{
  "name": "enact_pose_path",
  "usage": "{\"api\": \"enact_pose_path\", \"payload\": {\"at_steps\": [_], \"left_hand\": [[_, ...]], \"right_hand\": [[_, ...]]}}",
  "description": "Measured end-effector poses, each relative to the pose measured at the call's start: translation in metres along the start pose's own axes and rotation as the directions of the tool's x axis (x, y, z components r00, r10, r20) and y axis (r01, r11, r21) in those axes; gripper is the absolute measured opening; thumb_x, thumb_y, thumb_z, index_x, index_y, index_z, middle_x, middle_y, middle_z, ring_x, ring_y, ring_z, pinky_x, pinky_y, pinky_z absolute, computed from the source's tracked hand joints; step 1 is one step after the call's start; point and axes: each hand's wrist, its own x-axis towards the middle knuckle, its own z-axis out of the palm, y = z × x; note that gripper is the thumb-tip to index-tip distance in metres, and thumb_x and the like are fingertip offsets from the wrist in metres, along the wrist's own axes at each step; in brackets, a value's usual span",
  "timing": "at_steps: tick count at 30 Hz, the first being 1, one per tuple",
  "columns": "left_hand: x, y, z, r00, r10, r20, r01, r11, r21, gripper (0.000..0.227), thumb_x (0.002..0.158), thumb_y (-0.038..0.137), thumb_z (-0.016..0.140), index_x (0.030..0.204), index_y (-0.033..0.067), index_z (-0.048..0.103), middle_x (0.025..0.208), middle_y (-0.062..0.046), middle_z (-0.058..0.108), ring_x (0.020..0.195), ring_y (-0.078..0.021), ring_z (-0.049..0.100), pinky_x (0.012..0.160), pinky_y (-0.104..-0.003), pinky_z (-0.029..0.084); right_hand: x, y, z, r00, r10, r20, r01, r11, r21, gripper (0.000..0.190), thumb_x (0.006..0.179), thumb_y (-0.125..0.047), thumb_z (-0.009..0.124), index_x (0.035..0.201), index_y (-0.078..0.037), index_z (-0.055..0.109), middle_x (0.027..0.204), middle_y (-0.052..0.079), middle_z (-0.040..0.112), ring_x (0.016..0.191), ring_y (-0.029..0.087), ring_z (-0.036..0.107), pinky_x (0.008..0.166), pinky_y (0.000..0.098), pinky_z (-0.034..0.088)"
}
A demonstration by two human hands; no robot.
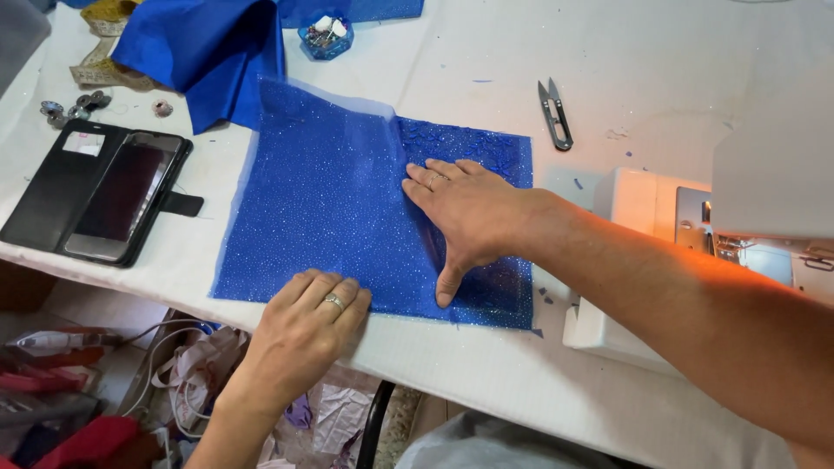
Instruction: The person aligns two pieces of blue fabric on a table and secures them together using straight pins. The person repeatedly picks up pins from a small container and inserts them into the fabric layers to hold them in place.
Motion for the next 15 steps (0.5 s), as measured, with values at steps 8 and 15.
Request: {"api": "enact_pose_path", "payload": {"at_steps": [8, 15], "left_hand": [[-0.001, 0.004, -0.001, 0.992, -0.008, 0.124, 0.006, 1.000, 0.015, 0.015, 0.090, 0.004, 0.061, 0.104, 0.0038, 0.066, 0.097, -0.009, 0.066, 0.085, -0.0265, 0.061, 0.081, -0.039, 0.050], [0.023, -0.011, -0.011, 0.890, -0.204, 0.409, 0.299, 0.936, -0.184, 0.026, 0.083, 0.027, 0.070, 0.107, 0.0167, 0.069, 0.095, -0.002, 0.067, 0.084, -0.0263, 0.061, 0.065, -0.043, 0.051]], "right_hand": [[-0.005, -0.004, -0.006, 0.999, 0.013, 0.034, -0.014, 1.000, 0.013, 0.156, 0.052, -0.071, 0.096, 0.159, -0.014, -0.001, 0.169, 0.004, -0.008, 0.155, 0.026, -0.006, 0.123, 0.0486, 0.000], [-0.009, -0.009, -0.011, 0.998, 0.036, 0.060, -0.035, 0.999, -0.010, 0.154, 0.053, -0.072, 0.093, 0.160, -0.014, -0.002, 0.170, 0.003, -0.010, 0.155, 0.027, -0.007, 0.123, 0.0510, 0.000]]}}
